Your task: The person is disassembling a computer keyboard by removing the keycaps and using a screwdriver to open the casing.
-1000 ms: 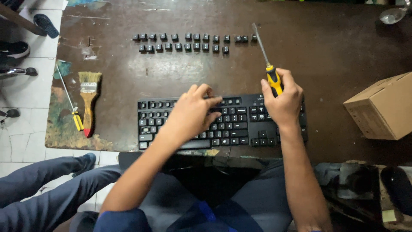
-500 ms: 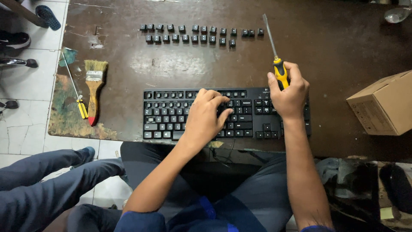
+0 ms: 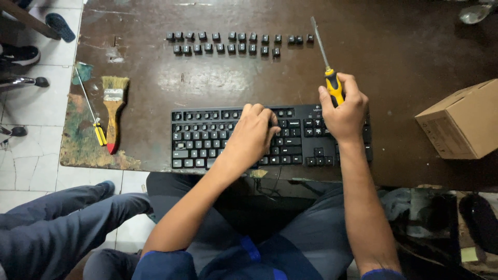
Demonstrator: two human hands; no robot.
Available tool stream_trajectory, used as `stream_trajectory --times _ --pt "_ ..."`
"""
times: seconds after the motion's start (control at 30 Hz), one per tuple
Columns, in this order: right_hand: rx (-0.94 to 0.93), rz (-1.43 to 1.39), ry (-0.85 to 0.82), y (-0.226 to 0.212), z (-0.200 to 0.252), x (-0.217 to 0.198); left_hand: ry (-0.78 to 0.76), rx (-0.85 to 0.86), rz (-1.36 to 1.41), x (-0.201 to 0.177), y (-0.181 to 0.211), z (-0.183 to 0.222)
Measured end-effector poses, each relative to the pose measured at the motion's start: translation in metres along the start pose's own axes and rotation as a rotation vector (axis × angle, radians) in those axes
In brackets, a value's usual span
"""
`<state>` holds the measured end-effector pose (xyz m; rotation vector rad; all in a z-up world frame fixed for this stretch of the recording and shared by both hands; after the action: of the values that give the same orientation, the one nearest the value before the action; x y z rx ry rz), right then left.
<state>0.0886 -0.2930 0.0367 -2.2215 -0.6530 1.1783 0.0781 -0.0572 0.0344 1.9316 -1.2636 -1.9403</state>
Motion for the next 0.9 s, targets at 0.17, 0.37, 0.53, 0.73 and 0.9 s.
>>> stream_trajectory --times 0.17,0.37,0.53,0.73,0.9 --pt "0.016 -0.012 0.006 -0.004 0.000 -0.001 0.049 0.021 0.197 -0.007 -0.023 -0.078" --pt "0.010 -0.014 0.009 -0.002 -0.003 -0.002 -0.036 -0.147 0.079 0.049 -0.084 -0.135" --pt "-0.010 0.007 0.020 -0.001 0.000 0.000 -0.036 -0.153 0.065 0.045 -0.086 -0.129" --pt "0.016 -0.030 0.034 0.002 -0.001 0.000 -0.095 -0.017 0.148 0.036 -0.073 -0.126" --pt "-0.011 -0.020 0.025 -0.001 -0.001 -0.001 -0.074 0.163 -0.194 0.040 -0.061 -0.142"
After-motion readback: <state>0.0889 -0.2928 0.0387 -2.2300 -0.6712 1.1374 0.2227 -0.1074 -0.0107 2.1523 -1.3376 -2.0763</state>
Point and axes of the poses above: each hand's wrist, its own z-axis away from the middle knuckle, its own x-axis out of the palm, y = z × x, the point moved 7 cm from there along -z, towards the middle knuckle, and after that the axes turned 5 degrees about y, right-handed, at the moved point
